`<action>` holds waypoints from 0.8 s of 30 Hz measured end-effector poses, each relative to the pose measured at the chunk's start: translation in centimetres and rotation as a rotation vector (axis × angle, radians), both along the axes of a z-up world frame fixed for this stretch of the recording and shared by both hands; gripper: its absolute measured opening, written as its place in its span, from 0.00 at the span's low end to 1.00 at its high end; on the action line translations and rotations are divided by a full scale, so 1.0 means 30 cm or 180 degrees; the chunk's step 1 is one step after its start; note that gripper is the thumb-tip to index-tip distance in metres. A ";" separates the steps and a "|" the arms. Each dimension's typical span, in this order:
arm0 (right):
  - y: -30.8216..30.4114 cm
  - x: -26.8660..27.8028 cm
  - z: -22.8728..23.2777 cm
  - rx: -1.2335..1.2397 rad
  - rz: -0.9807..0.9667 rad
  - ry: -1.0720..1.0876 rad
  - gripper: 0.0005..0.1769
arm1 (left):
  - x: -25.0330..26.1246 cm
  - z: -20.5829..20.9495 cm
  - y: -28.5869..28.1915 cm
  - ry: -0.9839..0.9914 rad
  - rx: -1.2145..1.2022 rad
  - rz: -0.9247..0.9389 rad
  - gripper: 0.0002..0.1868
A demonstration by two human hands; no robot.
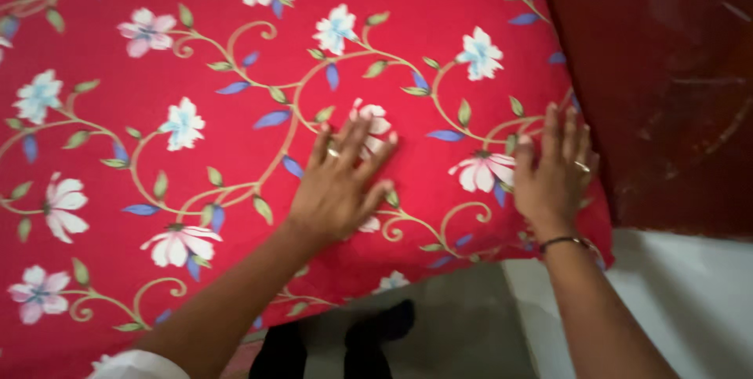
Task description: The person smooths a red floral bedsheet on a bed, then picks up a checkered blanket from a nearby surface and spreads it over the bed, smoothing it out with both hands.
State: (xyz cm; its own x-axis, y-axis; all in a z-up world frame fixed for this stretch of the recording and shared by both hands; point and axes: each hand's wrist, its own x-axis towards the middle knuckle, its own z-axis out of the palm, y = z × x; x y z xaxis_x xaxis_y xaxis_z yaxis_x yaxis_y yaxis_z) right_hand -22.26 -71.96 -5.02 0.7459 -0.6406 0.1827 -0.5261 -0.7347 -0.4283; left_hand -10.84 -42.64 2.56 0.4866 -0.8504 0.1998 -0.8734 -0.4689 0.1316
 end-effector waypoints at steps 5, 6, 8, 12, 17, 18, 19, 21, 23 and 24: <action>0.019 0.049 0.017 0.0187 -0.0276 -0.0062 0.35 | -0.070 -0.007 0.051 0.0201 0.0277 -0.0503 0.32; 0.027 0.085 0.033 0.0252 -0.0467 0.0002 0.34 | -0.086 -0.006 0.064 0.0529 0.0293 -0.0814 0.32; 0.082 0.150 0.067 0.0104 -0.0458 -0.0099 0.33 | -0.097 0.001 0.110 0.0792 0.0181 -0.1247 0.31; 0.343 0.332 0.131 -0.0280 0.0378 -0.0462 0.33 | 0.037 0.035 0.268 0.0585 0.0549 -0.0435 0.30; 0.746 0.530 0.186 -0.0446 0.1057 -0.0134 0.37 | 0.318 0.050 0.677 0.0139 0.0523 0.1423 0.35; 0.813 0.550 0.185 -0.0445 0.1099 -0.0035 0.37 | 0.346 0.047 0.779 0.0125 0.0368 0.1518 0.34; 0.874 0.567 0.185 -0.0445 0.1140 0.0064 0.36 | 0.370 0.041 0.884 0.0109 0.0212 0.1613 0.33; 0.999 0.621 0.201 -0.0440 0.1308 0.0047 0.38 | 0.415 0.019 1.097 -0.0024 0.0220 0.1927 0.33; 1.124 0.677 0.206 -0.0482 0.1471 0.0083 0.39 | 0.438 0.007 1.309 -0.0084 0.0177 0.2217 0.33; 1.185 0.704 0.205 -0.0533 0.1537 0.0128 0.38 | 0.445 0.006 1.408 -0.0077 0.0123 0.2337 0.34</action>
